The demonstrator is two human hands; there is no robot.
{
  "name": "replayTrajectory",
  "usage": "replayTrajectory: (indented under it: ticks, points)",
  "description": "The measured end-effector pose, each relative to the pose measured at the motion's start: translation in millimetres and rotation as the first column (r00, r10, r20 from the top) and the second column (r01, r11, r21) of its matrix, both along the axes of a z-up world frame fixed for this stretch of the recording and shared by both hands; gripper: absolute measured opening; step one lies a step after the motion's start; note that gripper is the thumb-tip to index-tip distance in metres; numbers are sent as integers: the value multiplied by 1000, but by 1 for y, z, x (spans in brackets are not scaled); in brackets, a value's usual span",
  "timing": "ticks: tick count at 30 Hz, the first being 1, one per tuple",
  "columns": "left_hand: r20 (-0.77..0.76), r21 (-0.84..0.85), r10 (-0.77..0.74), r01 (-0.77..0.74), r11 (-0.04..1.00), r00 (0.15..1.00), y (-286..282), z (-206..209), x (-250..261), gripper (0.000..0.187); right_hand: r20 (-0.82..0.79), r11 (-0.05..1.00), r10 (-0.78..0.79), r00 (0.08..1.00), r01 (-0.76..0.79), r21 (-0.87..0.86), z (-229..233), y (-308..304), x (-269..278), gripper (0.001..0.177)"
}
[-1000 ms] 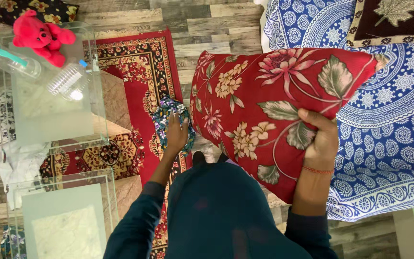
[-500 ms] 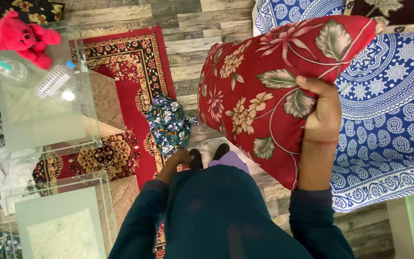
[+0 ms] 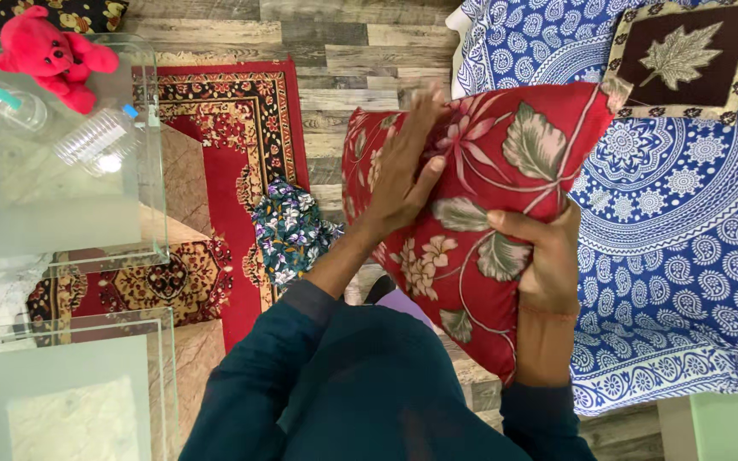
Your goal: The person puts covers on several cushions by sliding each cushion into a decorative cover and closing the fastener.
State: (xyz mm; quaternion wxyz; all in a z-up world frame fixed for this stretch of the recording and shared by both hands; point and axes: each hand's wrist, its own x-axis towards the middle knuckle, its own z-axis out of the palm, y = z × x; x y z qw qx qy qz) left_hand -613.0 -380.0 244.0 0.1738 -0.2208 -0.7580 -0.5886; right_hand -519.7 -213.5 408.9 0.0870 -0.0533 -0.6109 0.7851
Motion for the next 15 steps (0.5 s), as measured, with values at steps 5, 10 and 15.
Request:
replayTrajectory:
  ticks: [5,10,15]
  points:
    - [-253,-461,145,-251,851,956,-83,-246,-38,118,-11,997,47,999,-48,-61,6,39,7,96]
    - [681,-527,352,96,845,642,-121,-288,2,57,62,993,74,995,-68,-96,-11,44,6,85]
    - [341,70,218,-255,964,914,-78,-115,-61,46,115,996,47,992,-37,-87,-35,19,-13,79]
